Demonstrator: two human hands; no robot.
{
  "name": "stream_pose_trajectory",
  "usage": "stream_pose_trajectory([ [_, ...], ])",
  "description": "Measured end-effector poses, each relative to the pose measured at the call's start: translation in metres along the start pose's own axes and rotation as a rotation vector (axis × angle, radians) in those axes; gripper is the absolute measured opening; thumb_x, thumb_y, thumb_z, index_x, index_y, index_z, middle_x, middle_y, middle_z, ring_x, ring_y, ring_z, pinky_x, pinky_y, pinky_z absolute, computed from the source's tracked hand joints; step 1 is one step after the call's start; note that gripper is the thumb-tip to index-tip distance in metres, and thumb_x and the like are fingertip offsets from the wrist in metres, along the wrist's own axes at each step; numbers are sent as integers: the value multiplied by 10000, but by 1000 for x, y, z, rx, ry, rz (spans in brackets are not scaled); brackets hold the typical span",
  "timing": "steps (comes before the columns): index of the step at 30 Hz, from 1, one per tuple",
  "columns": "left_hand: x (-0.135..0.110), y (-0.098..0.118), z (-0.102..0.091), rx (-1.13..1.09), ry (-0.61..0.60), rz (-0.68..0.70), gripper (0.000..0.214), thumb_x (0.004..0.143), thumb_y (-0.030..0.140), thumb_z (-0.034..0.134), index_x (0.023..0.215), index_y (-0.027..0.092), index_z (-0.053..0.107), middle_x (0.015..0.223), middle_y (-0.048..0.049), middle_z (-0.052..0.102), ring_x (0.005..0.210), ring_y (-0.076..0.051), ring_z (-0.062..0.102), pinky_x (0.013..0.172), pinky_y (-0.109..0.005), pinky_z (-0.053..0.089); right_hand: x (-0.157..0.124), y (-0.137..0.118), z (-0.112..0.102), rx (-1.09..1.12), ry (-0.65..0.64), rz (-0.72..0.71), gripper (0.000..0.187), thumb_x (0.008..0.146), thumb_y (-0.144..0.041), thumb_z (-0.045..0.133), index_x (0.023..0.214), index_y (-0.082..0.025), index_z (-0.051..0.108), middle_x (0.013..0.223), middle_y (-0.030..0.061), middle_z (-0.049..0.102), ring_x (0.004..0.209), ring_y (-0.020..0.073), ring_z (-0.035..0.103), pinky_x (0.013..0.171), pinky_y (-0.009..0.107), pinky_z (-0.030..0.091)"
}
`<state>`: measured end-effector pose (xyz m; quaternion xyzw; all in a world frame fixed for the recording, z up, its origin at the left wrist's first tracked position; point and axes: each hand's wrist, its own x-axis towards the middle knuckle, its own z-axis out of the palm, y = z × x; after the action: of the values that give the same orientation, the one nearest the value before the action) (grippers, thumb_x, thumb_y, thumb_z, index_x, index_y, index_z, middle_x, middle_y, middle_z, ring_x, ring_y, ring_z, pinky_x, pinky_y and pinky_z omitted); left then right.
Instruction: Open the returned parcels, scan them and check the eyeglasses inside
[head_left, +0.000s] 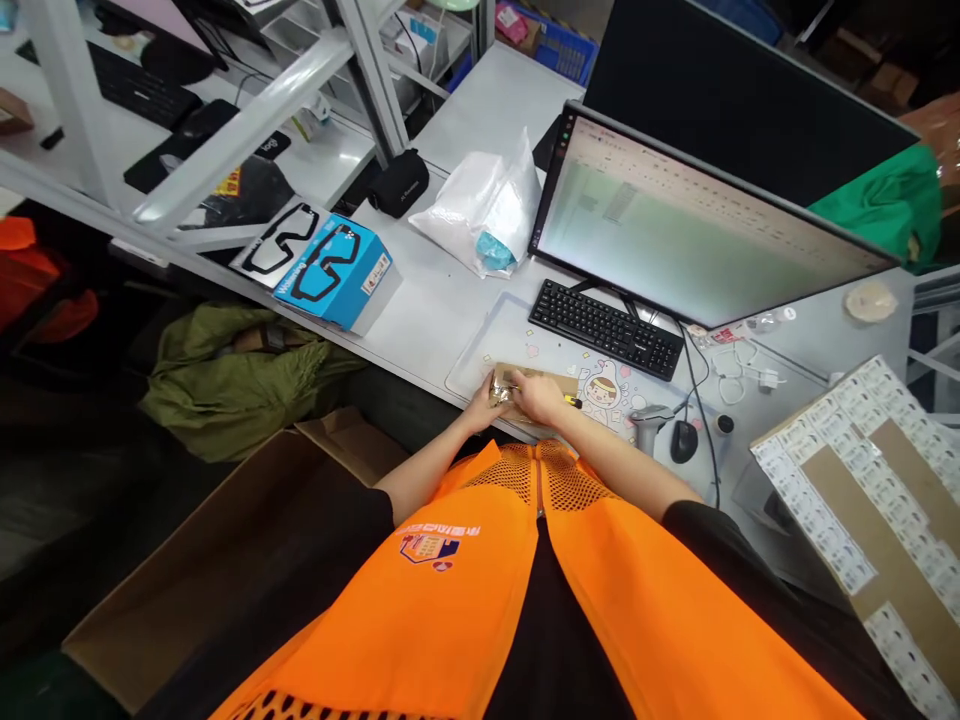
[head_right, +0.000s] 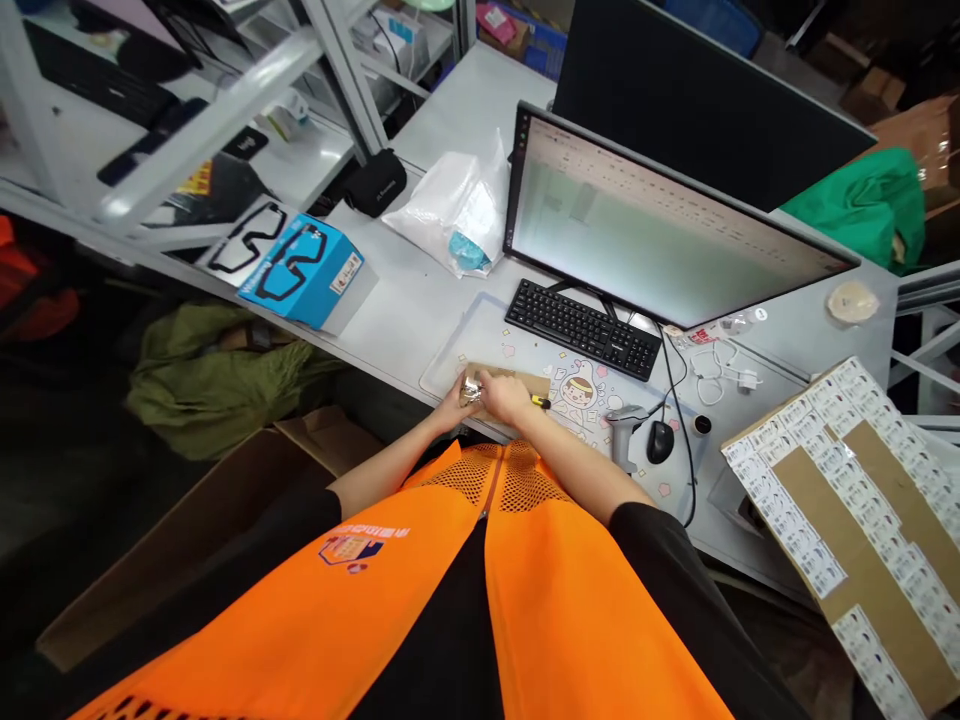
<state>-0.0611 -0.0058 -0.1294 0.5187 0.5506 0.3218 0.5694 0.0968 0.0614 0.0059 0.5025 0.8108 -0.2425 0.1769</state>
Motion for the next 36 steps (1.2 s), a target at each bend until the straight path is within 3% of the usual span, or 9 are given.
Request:
stream_pose_trajectory([
  [5, 0, -6, -2, 43, 23, 31, 1086, 877, 509, 726, 1697, 130, 123, 1735, -225, 247, 1614, -348, 244, 1308, -509, 255, 21, -31, 10, -211, -59, -64, 326, 1054, -217, 424, 1361, -202, 531, 1208, 192, 729, 1055, 299, 731, 904, 391, 537],
  [12, 4, -16, 1, -68, 67, 73, 1078, 848, 496, 762, 1686, 130, 190, 1681, -238, 364, 1569, -374, 343, 1301, -543, 253, 12, -32, 14, -291, -71, -37, 324, 1069, -220, 395, 1365, -197, 524, 1231, 188, 701, 1058, 284, 741, 868, 377, 578],
  [15, 4, -14, 1, -105, 75, 72, 1063, 836, 450, 785, 1684, 158, 213, 1643, -213, 435, 1521, -360, 426, 1273, -528, 321, -9, -4, 16, -295, -75, 35, 344, 1075, -205, 357, 1379, -207, 518, 1185, 176, 715, 1018, 281, 749, 833, 376, 580],
  [19, 2, -8, -3, -46, 48, 66, 1037, 860, 441, 760, 1687, 180, 191, 1612, -195, 478, 1483, -343, 478, 1246, -524, 368, -55, 70, 21, -208, -78, 276, 420, 1050, -141, 343, 1417, -247, 518, 1222, 170, 716, 1042, 284, 739, 864, 392, 552],
  [22, 4, 6, -11, 178, 105, 71, 1035, 840, 407, 771, 1675, 163, 209, 1674, -209, 375, 1553, -368, 362, 1281, -525, 306, -87, 125, 30, -83, -69, 534, 393, 1035, -158, 394, 1383, -221, 566, 1185, 184, 732, 1080, 301, 726, 908, 413, 522],
  [24, 10, 24, -17, 391, 148, 131, 996, 840, 385, 768, 1661, 161, 250, 1710, -205, 301, 1582, -390, 284, 1289, -533, 280, -97, 149, 38, -25, -54, 622, 363, 1034, -211, 435, 1366, -206, 581, 1155, 186, 744, 1072, 302, 727, 887, 397, 520],
  [27, 26, 62, -22, 746, 46, 255, 834, 869, 343, 747, 1604, 186, 387, 1673, -176, 385, 1557, -406, 313, 1245, -538, 334, -92, 164, 53, 64, -7, 677, 328, 1036, -331, 473, 1304, -214, 621, 1167, 167, 754, 1062, 287, 731, 842, 350, 519],
  [31, 51, 105, -14, 1145, -234, 287, 573, 832, 289, 796, 1356, 128, 631, 1337, -215, 679, 1257, -392, 628, 1065, -495, 471, -67, 170, 71, 189, 70, 704, 330, 1017, -352, 497, 1275, -220, 656, 1154, 130, 772, 1111, 276, 722, 857, 321, 515],
  [36, 64, 119, 3, 1258, -295, 284, 424, 786, 213, 821, 1161, 63, 694, 1112, -263, 735, 1036, -372, 715, 913, -451, 489, -53, 177, 77, 270, 182, 755, 399, 1016, -282, 455, 1343, -141, 636, 1170, 188, 753, 1096, 306, 721, 889, 368, 524],
])
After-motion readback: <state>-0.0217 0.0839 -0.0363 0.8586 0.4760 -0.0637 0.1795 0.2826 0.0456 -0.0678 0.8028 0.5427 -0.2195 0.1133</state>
